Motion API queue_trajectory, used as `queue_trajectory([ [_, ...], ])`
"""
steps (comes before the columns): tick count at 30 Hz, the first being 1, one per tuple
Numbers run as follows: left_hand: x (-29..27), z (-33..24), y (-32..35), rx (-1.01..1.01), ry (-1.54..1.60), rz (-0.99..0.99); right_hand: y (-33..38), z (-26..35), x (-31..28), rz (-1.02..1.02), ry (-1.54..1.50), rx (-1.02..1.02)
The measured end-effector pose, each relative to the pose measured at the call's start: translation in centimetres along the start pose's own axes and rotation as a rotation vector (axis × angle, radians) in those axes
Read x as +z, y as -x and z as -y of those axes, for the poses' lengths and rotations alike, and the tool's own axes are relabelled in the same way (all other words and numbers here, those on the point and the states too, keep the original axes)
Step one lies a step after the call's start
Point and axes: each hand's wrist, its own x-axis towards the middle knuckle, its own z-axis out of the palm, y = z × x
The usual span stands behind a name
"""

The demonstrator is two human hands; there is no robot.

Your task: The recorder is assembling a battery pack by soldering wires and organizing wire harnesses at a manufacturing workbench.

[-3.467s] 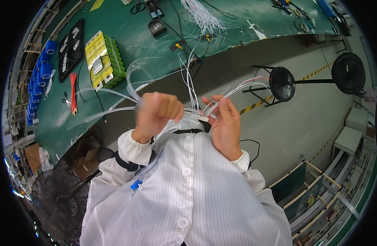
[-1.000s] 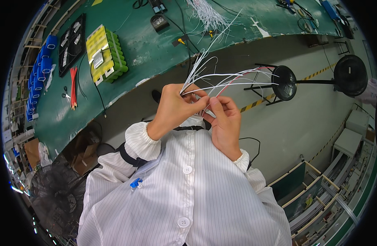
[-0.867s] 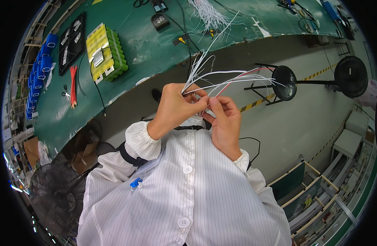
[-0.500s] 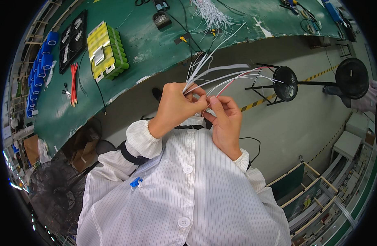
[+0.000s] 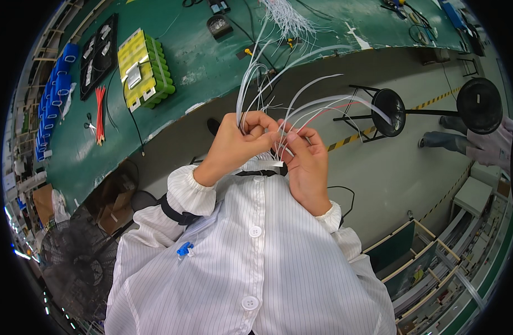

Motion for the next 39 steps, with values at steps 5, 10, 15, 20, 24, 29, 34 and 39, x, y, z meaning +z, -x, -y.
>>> queue_trajectory([
  [5,-0.8,1.3,0.3,0.114,0.196,0.162,0.1,-0.2,-0.4,0.002,-0.019,-0.002],
  [10,-0.6,0.6,0.9,0.228,0.007,0.082,-0.1,-0.5,-0.5,0.018,-0.065,-0.043],
  [15,-0.8,0.7,0.9,0.234,0.468,0.146,0.0,-0.7,-0.6,0.026,-0.08,-0.03],
  [20,-2.0,0.7,1.4,0.054,0.45,0.16,0.1,-1.1,-0.6,0.054,-0.033,-0.017],
  [24,-0.9,-0.6,1.5,0.072,0.031,-0.001,0.4,-0.8,0.2,0.035,0.074,-0.019],
  [29,-0.9,-0.4,1.2,0.059,-0.093,-0.005,0.3,-1.1,0.0,0.055,0.201,-0.03],
  [34,-0.3,-0.9,0.7,0.046,-0.116,-0.045,0.3,-1.5,-0.1,0.07,0.321,-0.124],
  [39,-0.1,-0.3,0.3,0.041,-0.214,-0.09,0.3,-1.5,0.0,0.097,0.485,-0.218],
])
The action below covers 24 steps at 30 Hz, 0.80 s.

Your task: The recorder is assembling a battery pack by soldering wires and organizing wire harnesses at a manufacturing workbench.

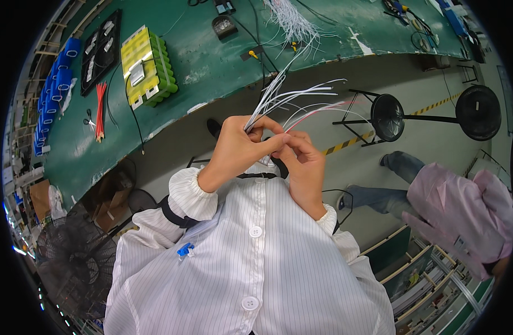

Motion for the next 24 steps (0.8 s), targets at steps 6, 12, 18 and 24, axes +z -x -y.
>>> queue_trajectory([
  [6,0.1,0.0,0.1,-0.022,-0.023,-0.018,-0.3,0.4,-0.1,0.041,-0.019,0.089],
  [12,0.5,0.7,0.2,0.034,0.158,-0.069,-0.3,-0.1,-0.4,0.004,-0.329,0.289],
  [18,-0.7,1.1,-0.5,-0.02,0.775,0.038,-1.0,0.2,-0.9,-0.076,-0.501,0.346],
  [24,-0.2,0.0,-1.0,0.11,0.697,-0.086,-1.8,-0.1,-1.0,-0.052,-0.507,0.414],
])
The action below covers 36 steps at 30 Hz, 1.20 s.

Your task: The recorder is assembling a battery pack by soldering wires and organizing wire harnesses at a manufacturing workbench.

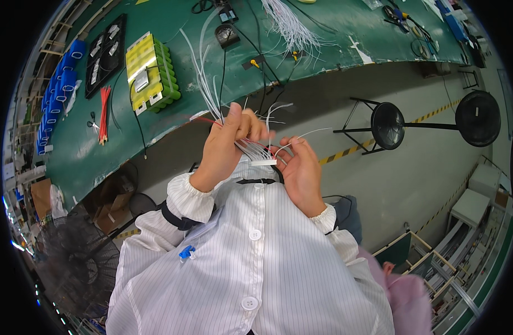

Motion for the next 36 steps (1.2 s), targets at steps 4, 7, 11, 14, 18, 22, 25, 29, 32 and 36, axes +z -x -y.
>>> queue_trajectory([
  [4,-1.1,-2.1,0.0,-0.281,0.21,0.164,0.0,-0.8,0.4,-0.073,0.206,-0.113],
  [7,-0.8,-3.4,-0.2,-0.369,0.345,0.128,-0.3,0.3,1.0,-0.151,0.621,-0.946],
  [11,0.4,-4.8,-0.3,-0.363,0.466,0.184,0.1,1.8,3.1,0.673,0.714,-0.572],
  [14,1.0,-5.7,-0.4,-0.31,0.426,0.143,0.5,0.8,3.8,0.746,0.747,-0.409],
  [18,0.4,-5.4,-0.4,-0.163,0.243,0.105,0.2,-0.5,3.7,0.557,0.761,-0.412],
  [22,-1.4,-5.1,-0.2,-0.145,0.151,0.117,0.6,0.9,4.1,0.661,1.082,-0.447],
  [25,-1.9,-4.0,1.4,-0.353,0.037,0.246,-0.1,0.8,3.6,0.666,1.183,-0.63],
  [29,-2.5,-2.7,3.0,-0.368,-0.051,0.251,-0.7,0.6,2.8,0.686,1.372,-0.718],
  [32,-3.9,-1.9,2.8,-0.205,0.016,0.207,-0.3,1.0,3.3,0.763,1.603,-0.433],
  [36,-4.2,-2.4,2.5,-0.202,-0.117,0.185,-0.6,0.4,2.6,0.797,1.692,-0.437],
])
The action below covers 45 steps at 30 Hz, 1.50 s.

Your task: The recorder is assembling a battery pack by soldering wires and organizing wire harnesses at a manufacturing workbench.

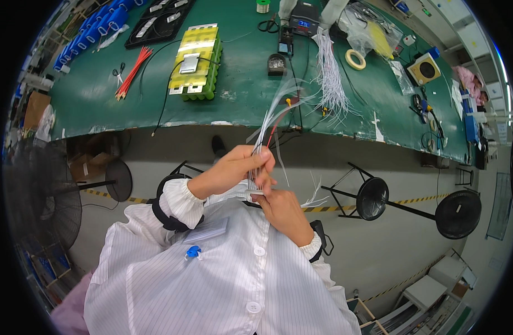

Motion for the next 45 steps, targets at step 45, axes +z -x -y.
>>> queue_trajectory([
  [45,-4.0,-3.2,2.6,0.429,-0.211,-0.382,-9.4,3.2,3.1,-0.534,-0.449,-0.115],
])
